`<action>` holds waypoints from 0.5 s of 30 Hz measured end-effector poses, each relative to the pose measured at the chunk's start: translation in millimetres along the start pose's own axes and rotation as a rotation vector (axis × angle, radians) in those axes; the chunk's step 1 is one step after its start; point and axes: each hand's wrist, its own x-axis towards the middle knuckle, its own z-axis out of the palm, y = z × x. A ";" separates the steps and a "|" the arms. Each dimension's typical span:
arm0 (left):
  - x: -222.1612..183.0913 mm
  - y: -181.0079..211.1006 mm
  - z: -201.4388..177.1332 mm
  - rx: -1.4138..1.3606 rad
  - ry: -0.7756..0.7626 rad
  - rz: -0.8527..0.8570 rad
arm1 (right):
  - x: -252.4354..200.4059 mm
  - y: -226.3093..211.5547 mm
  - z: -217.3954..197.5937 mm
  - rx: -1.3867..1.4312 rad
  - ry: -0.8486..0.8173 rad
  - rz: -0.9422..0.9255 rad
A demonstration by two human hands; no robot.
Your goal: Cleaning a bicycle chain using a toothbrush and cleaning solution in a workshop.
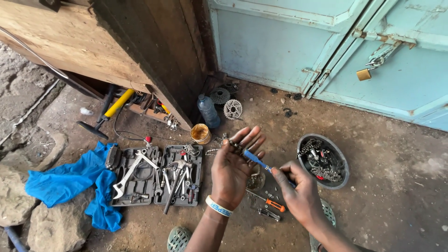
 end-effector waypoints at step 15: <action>-14.4 -43.6 6.4 0.069 0.048 -0.063 | 4.6 -18.1 10.8 0.254 0.107 0.105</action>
